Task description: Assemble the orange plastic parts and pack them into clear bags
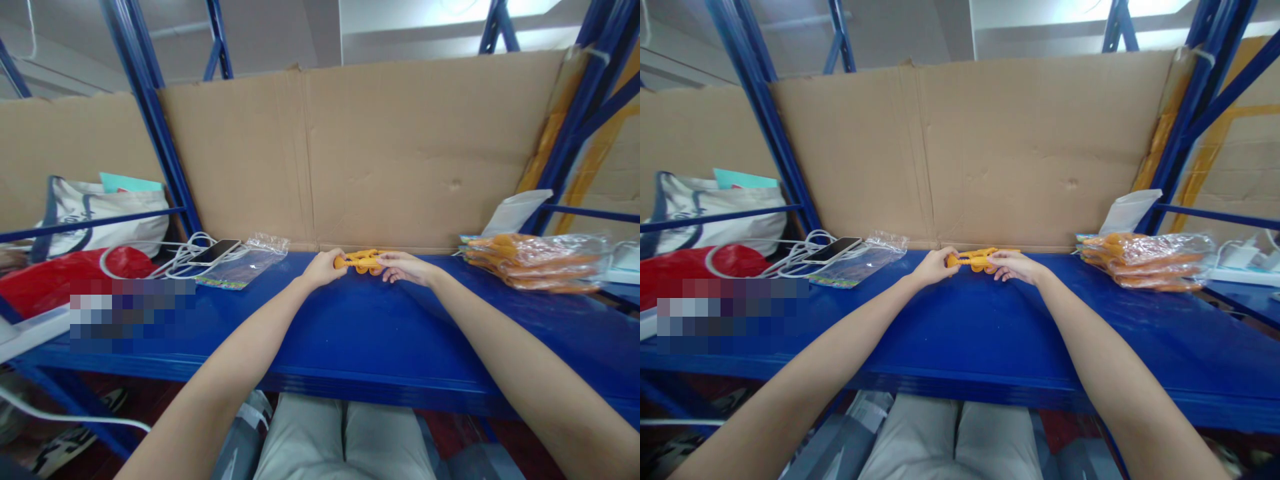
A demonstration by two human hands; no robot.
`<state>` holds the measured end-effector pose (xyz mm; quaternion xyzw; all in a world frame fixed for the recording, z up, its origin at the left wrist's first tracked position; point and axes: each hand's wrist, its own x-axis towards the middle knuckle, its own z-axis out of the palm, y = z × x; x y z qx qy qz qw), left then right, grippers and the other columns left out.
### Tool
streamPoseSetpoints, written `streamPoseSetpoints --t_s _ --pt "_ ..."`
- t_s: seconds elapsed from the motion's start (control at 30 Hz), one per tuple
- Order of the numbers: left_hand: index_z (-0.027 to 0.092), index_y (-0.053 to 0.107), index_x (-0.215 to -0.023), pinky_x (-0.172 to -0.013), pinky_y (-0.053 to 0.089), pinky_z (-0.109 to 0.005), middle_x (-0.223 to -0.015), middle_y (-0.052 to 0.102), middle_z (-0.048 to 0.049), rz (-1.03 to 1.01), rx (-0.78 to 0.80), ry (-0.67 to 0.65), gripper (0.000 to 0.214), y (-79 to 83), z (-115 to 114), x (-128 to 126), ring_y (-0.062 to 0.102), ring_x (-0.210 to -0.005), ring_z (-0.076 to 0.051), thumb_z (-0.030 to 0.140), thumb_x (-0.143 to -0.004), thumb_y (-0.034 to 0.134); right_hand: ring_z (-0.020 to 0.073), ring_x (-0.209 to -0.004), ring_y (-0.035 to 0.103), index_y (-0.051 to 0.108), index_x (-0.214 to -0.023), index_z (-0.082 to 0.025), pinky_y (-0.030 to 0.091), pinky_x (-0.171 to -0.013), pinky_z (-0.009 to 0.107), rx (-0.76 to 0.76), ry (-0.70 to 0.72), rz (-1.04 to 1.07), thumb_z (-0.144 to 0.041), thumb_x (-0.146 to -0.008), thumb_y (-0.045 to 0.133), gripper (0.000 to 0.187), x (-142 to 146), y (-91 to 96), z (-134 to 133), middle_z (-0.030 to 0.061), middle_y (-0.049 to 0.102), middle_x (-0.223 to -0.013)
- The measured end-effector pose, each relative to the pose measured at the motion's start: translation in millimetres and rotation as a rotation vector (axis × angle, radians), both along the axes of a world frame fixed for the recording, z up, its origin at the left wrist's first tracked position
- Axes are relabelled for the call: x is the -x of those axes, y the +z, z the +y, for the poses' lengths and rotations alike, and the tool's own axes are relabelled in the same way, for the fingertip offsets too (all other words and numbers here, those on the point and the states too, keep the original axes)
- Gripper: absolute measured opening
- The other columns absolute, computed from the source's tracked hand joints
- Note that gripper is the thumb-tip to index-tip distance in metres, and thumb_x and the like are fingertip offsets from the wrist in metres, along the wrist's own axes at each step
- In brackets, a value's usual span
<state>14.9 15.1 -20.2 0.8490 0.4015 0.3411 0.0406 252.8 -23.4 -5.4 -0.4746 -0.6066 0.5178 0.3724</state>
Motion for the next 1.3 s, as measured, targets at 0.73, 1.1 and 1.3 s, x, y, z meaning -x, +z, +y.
streamPoseSetpoints --t_s 0.73,1.1,1.3 --pt "0.018 0.052 -0.127 -0.111 0.032 -0.042 -0.142 0.047 -0.0121 0.26 -0.171 -0.191 0.041 -10.0 -3 -11 0.041 -0.133 -0.023 0.034 -0.09 0.049 0.0266 -0.092 0.06 0.054 -0.12 -0.019 0.044 -0.075 0.036 -1.033 -0.572 -0.944 -0.029 -0.09 0.047 0.032 0 -17.5 11 0.0136 0.062 -0.112" --pt "0.029 0.042 -0.14 -0.114 0.011 -0.056 -0.15 0.037 -0.004 0.428 0.074 -0.321 0.052 -17.1 -20 -35 0.016 -0.144 -0.026 0.053 -0.094 0.034 0.0268 -0.099 0.057 0.058 -0.115 -0.018 0.034 -0.079 0.035 -0.954 -0.468 -1.334 -0.021 -0.092 0.045 0.027 13 -21.9 7 0.0144 0.063 -0.107" --pt "0.028 0.044 -0.139 -0.113 0.009 -0.058 -0.15 0.037 -0.0043 0.437 0.129 -0.283 0.051 -17.4 -18 -37 0.016 -0.144 -0.027 0.051 -0.096 0.029 0.0267 -0.101 0.056 0.057 -0.12 -0.017 0.033 -0.08 0.036 -0.965 -0.414 -1.378 -0.017 -0.094 0.037 0.033 18 -22.0 6 0.0155 0.062 -0.111"
